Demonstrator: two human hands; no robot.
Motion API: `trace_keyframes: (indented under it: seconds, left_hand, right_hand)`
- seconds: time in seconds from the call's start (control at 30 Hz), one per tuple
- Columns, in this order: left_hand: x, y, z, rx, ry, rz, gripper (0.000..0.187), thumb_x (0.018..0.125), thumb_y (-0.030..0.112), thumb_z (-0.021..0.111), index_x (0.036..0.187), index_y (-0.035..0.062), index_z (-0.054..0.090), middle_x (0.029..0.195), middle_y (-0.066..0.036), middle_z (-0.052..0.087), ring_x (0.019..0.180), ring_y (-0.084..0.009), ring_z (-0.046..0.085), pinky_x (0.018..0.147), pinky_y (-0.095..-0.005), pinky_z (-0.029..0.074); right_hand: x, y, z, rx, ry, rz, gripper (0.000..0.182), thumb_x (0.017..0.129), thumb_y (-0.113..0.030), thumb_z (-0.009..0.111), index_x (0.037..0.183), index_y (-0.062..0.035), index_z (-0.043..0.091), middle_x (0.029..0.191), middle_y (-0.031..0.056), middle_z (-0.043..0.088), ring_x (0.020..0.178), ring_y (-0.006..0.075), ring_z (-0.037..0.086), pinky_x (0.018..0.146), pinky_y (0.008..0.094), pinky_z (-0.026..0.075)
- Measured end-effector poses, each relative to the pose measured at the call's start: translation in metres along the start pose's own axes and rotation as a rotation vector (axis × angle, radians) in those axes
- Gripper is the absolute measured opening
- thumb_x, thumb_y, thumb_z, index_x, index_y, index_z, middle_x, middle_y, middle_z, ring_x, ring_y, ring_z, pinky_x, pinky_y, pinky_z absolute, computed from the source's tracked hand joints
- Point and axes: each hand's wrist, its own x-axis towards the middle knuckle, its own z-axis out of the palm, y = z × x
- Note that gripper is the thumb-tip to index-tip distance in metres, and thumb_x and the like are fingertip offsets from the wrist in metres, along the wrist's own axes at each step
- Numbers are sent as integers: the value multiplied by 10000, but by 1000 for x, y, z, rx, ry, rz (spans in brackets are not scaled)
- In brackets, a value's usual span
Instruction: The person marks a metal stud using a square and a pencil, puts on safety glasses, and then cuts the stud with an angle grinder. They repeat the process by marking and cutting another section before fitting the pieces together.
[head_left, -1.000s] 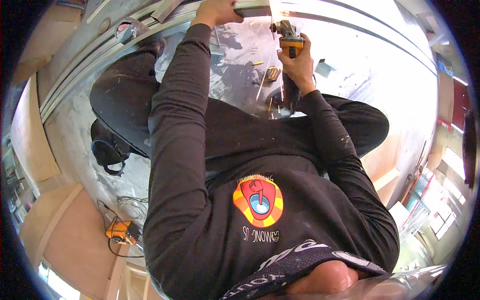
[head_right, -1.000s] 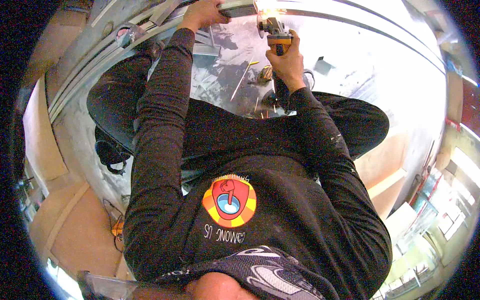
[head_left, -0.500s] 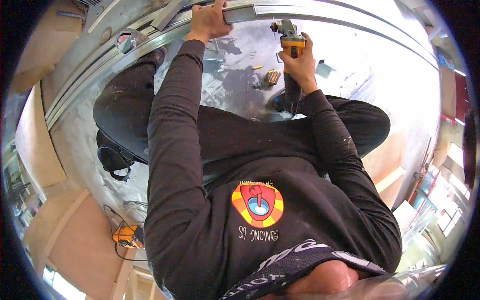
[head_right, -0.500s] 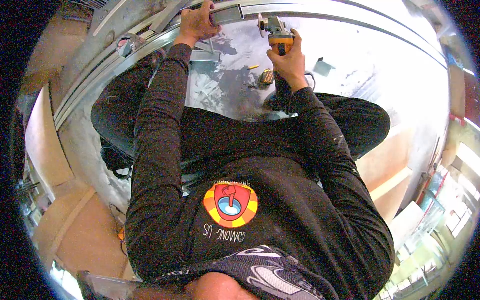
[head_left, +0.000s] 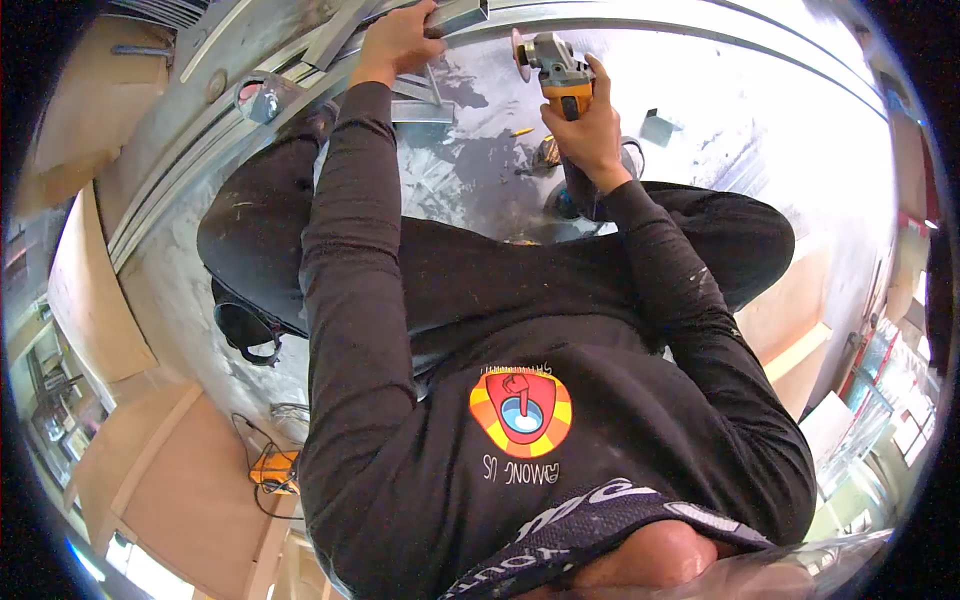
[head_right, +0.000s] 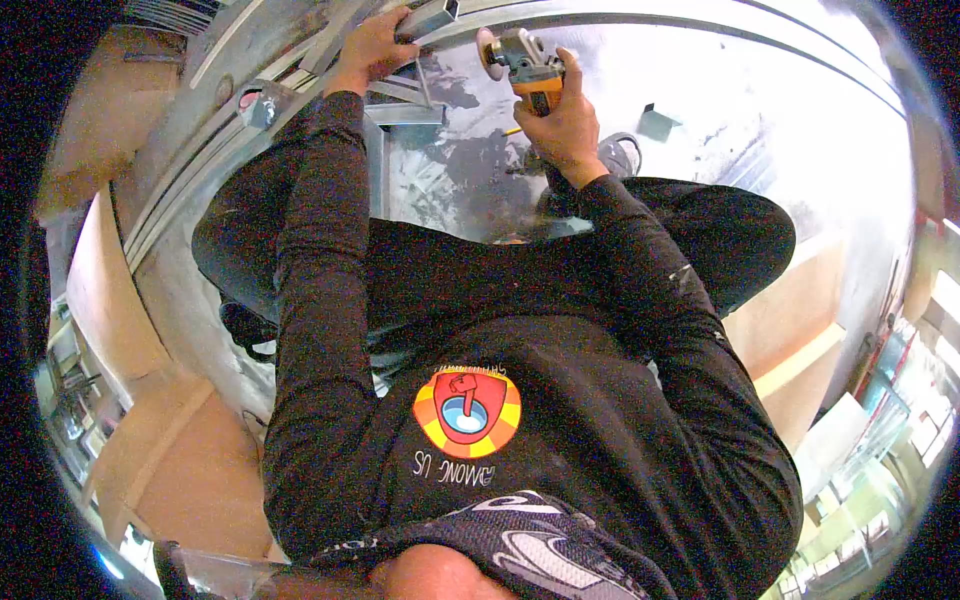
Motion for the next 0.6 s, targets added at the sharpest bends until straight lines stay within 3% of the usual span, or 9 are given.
trace_keyframes:
  seconds: [0.03, 0.07, 0.13, 0.23, 0.3, 0.37, 0.43, 0.47, 0.6]
  left_hand:
    - [2, -3, -3, 24, -30, 15, 450, 687, 369, 761, 1090, 172, 729, 997, -135, 729, 912, -339, 696, 816, -440, 550]
    - [3, -5, -6, 26, -35, 19, 450, 687, 369, 761, 1090, 172, 729, 997, -135, 729, 912, -339, 696, 816, -440, 550]
    - [3, -4, -16, -248, -239, -96, 422, 687, 300, 725, 1072, 128, 728, 977, -168, 724, 899, -342, 695, 807, -423, 544]
    - [5, 4, -29, -194, -240, -41, 404, 684, 293, 717, 1035, 96, 729, 924, -183, 718, 858, -340, 691, 775, -425, 535]
    - [11, -16, -9, -157, -266, -9, 392, 705, 355, 731, 990, 86, 728, 878, -176, 709, 823, -337, 683, 751, -430, 527]
    - [11, -15, -6, -128, -282, 16, 405, 726, 417, 744, 945, 77, 726, 832, -170, 700, 789, -335, 675, 728, -435, 520]
    - [19, 12, -18, -154, -417, -225, 330, 657, 293, 700, 823, 9, 683, 925, -215, 690, 850, -378, 651, 732, -473, 505]
    - [18, 31, -31, -214, -452, -271, 280, 650, 268, 697, 754, 9, 708, 850, -209, 701, 793, -358, 657, 701, -466, 505]
    - [29, 30, -14, -278, -547, -255, 309, 648, 264, 703, 823, 12, 745, 894, -202, 715, 819, -341, 672, 714, -463, 515]
  right_hand:
    - [-1, -2, 0, 3, 4, 6, 905, 723, -287, 761, 1475, -196, 266, 1052, 219, 683, 935, 436, 677, 797, 488, 542]
    - [-1, -5, 0, 26, -10, -5, 910, 722, -284, 765, 1476, -192, 264, 1053, 218, 682, 933, 435, 677, 793, 488, 543]
    - [-2, -8, 0, 53, -23, -8, 914, 722, -282, 768, 1478, -189, 263, 1054, 217, 682, 930, 435, 677, 790, 488, 544]
    - [1, -13, 0, 77, -37, -32, 918, 718, -277, 777, 1476, -186, 268, 1056, 216, 684, 937, 435, 678, 798, 485, 546]
    - [2, -16, 0, 121, -24, 4, 864, 729, -233, 804, 1445, -112, 337, 1081, 204, 672, 947, 322, 696, 832, 398, 550]
    - [6, -10, 0, 89, -28, 14, 867, 726, -236, 808, 1444, -108, 340, 1075, 201, 675, 946, 317, 696, 834, 395, 550]
    - [8, -2, 0, 52, -33, 22, 869, 722, -239, 812, 1443, -104, 344, 1068, 199, 678, 946, 312, 696, 836, 392, 550]
    - [10, 2, 0, 42, -51, 51, 872, 721, -247, 812, 1442, -102, 344, 1069, 198, 679, 946, 311, 696, 836, 390, 550]
    - [11, 15, 0, -10, -93, 113, 894, 704, -293, 818, 1439, -97, 348, 1088, 197, 668, 940, 313, 685, 842, 390, 545]
